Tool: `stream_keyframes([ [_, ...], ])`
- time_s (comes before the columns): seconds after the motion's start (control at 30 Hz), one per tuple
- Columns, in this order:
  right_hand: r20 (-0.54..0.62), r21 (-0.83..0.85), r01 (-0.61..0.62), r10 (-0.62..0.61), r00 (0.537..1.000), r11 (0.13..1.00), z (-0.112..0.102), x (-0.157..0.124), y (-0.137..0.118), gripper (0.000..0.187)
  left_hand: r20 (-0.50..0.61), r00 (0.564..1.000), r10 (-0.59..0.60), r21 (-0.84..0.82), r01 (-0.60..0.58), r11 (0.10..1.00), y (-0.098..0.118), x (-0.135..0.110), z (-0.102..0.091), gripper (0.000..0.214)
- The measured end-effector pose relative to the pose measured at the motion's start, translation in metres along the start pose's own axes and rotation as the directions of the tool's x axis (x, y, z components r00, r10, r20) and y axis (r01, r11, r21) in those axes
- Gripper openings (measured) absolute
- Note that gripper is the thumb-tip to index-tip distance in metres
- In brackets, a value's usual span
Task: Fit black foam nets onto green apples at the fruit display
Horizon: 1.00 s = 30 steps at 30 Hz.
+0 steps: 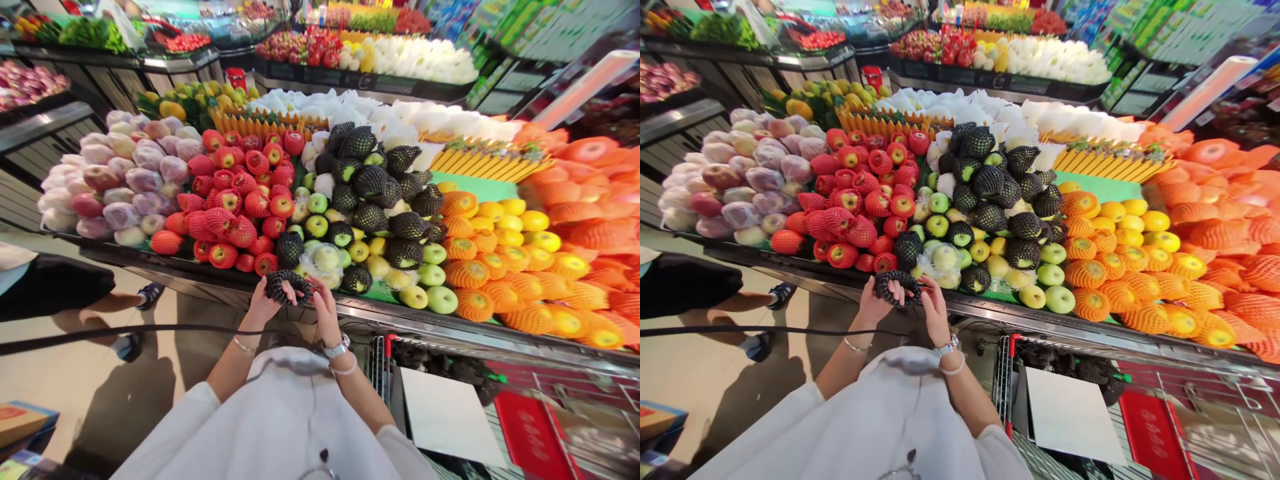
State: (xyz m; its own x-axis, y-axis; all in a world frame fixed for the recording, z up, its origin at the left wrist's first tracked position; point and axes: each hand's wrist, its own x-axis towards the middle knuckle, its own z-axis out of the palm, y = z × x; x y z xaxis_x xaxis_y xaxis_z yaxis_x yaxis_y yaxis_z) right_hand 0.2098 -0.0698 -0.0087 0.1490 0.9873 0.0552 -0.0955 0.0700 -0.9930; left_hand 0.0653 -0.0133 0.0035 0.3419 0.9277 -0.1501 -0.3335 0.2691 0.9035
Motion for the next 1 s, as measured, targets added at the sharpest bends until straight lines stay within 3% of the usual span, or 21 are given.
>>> stream_keyframes([
  [0.17, 0.081, -0.189, 0.042, -0.027, 0.996, 0.981, -0.010, 0.006, -0.004, 0.025, -0.020, 0.988, -0.155, 0.053, 0.156, 0.986, -0.016, -0.006, -0.002, 0.050],
  [0.23, -0.009, -0.223, 0.060, -0.064, 0.998, 0.973, -0.017, 0.007, -0.004, 0.019, 0.042, 0.972, -0.232, 0.056, 0.230, 0.972, -0.020, -0.008, 0.001, 0.042],
  [0.3, -0.171, -0.246, 0.094, -0.139, 0.976, 0.965, -0.027, 0.008, -0.003, 0.016, 0.090, 0.955, -0.282, 0.066, 0.277, 0.959, -0.021, -0.008, 0.006, 0.038],
  [0.37, -0.305, -0.292, 0.140, -0.231, 0.924, 0.946, -0.035, 0.008, -0.002, 0.014, 0.049, 0.959, -0.278, 0.036, 0.276, 0.960, -0.020, -0.006, 0.014, 0.036],
  [0.43, -0.351, -0.368, 0.178, -0.314, 0.882, 0.913, -0.042, 0.008, 0.000, 0.013, -0.043, 0.967, -0.250, -0.027, 0.249, 0.968, -0.020, -0.003, 0.021, 0.035],
  [0.53, -0.334, -0.464, 0.210, -0.390, 0.858, 0.861, -0.047, 0.006, 0.005, 0.016, -0.144, 0.964, -0.225, -0.102, 0.211, 0.972, -0.023, 0.005, 0.028, 0.036],
  [0.63, -0.285, -0.502, 0.234, -0.415, 0.864, 0.833, -0.049, 0.005, 0.009, 0.018, -0.249, 0.947, -0.202, -0.150, 0.168, 0.974, -0.029, 0.014, 0.030, 0.040],
  [0.73, -0.202, -0.464, 0.230, -0.355, 0.913, 0.855, -0.051, 0.006, 0.009, 0.017, -0.299, 0.935, -0.190, -0.134, 0.156, 0.979, -0.034, 0.022, 0.028, 0.040],
  [0.8, -0.070, -0.388, 0.224, -0.271, 0.960, 0.894, -0.054, 0.013, 0.006, 0.015, -0.296, 0.944, -0.143, -0.088, 0.122, 0.989, -0.034, 0.027, 0.024, 0.038],
  [0.87, 0.043, -0.321, 0.230, -0.228, 0.973, 0.919, -0.060, 0.027, 0.001, 0.016, -0.308, 0.949, -0.075, -0.053, 0.062, 0.997, -0.031, 0.028, 0.017, 0.034],
  [0.93, 0.031, -0.306, 0.250, -0.253, 0.967, 0.919, -0.070, 0.047, -0.006, 0.019, -0.353, 0.935, -0.024, -0.039, 0.011, 0.999, -0.026, 0.026, 0.008, 0.030],
  [1.0, -0.051, -0.346, 0.283, -0.319, 0.946, 0.895, -0.083, 0.071, -0.014, 0.021, -0.434, 0.901, 0.001, -0.031, -0.015, 0.999, -0.021, 0.020, -0.004, 0.027],
])
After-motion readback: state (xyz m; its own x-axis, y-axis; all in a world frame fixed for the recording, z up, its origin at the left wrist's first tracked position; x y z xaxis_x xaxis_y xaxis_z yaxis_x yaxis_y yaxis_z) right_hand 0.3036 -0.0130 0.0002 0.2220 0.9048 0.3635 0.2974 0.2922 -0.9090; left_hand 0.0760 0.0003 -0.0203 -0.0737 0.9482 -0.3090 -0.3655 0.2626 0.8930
